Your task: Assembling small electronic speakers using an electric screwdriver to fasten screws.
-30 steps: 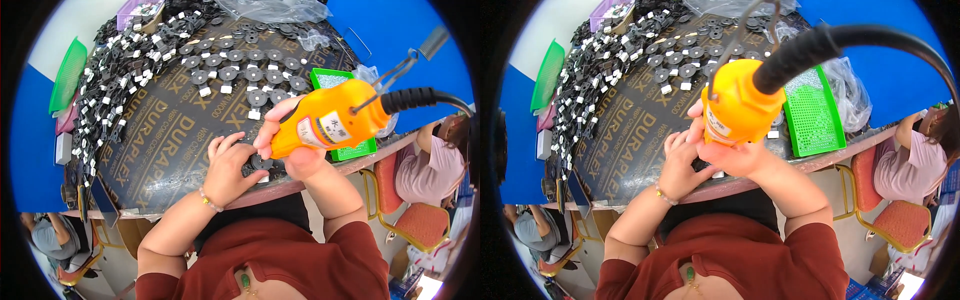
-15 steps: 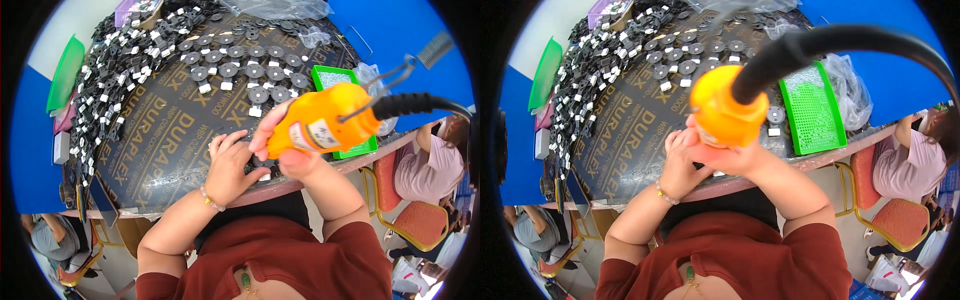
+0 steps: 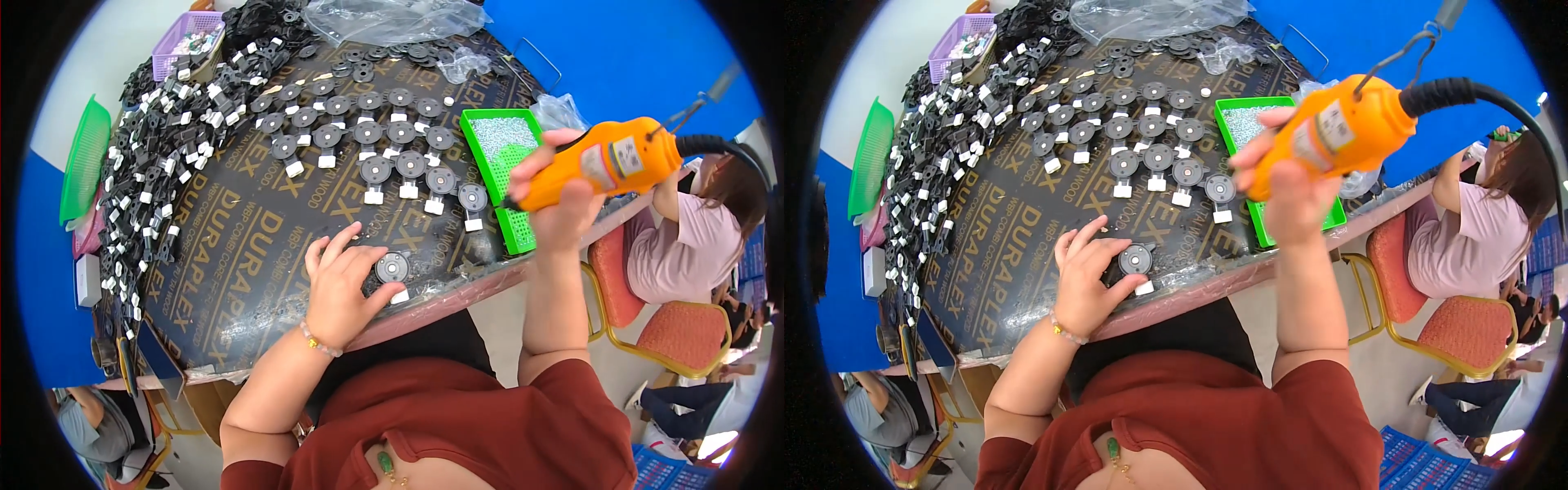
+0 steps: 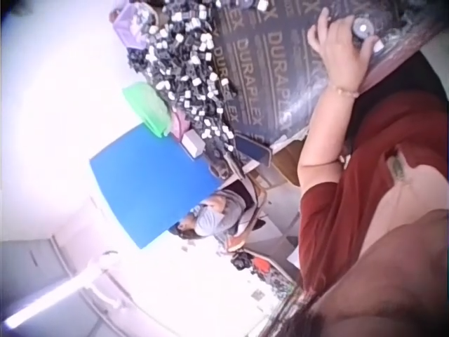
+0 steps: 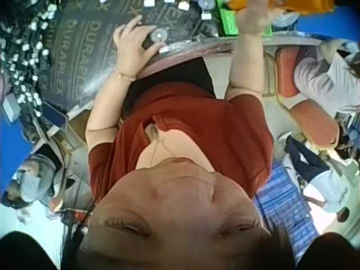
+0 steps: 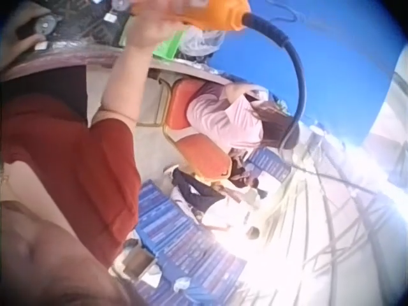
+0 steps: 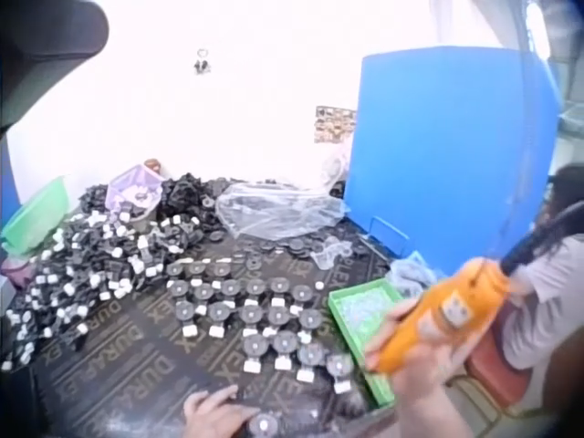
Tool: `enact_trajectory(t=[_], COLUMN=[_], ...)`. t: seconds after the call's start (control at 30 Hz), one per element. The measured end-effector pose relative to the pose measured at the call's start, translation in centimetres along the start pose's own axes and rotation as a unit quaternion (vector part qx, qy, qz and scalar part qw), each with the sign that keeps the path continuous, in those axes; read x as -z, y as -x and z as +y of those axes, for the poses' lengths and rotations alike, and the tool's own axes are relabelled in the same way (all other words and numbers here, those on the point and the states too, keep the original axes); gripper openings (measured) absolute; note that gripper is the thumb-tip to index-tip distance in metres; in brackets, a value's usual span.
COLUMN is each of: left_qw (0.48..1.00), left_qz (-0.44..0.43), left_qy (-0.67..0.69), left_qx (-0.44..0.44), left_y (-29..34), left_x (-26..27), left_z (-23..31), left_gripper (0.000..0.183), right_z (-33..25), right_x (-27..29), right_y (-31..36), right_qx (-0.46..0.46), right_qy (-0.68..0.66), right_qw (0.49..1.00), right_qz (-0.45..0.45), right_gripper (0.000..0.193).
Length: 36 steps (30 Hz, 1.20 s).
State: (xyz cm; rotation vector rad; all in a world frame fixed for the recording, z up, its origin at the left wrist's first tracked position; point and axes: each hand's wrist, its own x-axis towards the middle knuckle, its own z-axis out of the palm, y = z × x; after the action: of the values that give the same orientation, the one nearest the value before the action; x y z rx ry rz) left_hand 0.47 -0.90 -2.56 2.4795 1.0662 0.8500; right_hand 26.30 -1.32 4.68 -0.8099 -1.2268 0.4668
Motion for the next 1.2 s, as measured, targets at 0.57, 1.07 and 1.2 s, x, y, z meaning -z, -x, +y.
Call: enact_trajectory(t=[0.57,1.07,1.2], left_qw=[1.0,1.0,1.0], left_qz=[-0.021,-0.023,-0.024], left_qy=[-0.017,-0.002,-0.004], left_qx=[0.003,-0.011,-0.01], left_y=[-0.4,-0.2,-0.2], left_x=[-0.1,0.0,-0.1], left_z=[0.4,-0.2,-0.2], left_gripper=[0.044,0.049,0.048], right_z=[2.6,-2.1,-0.8], right_x=[4.8,-4.5,-7.1], right_y=[1.4,3.6,4.4], right_qx=[-0.014,-0.063,-0.106], right_qy=[-0.005,-0.214,-0.199], right_qw=[0.999,0.966,0.961], right_qz=[0.04,-0.13,-0.158], right_gripper=[0.052,0.074,0.075])
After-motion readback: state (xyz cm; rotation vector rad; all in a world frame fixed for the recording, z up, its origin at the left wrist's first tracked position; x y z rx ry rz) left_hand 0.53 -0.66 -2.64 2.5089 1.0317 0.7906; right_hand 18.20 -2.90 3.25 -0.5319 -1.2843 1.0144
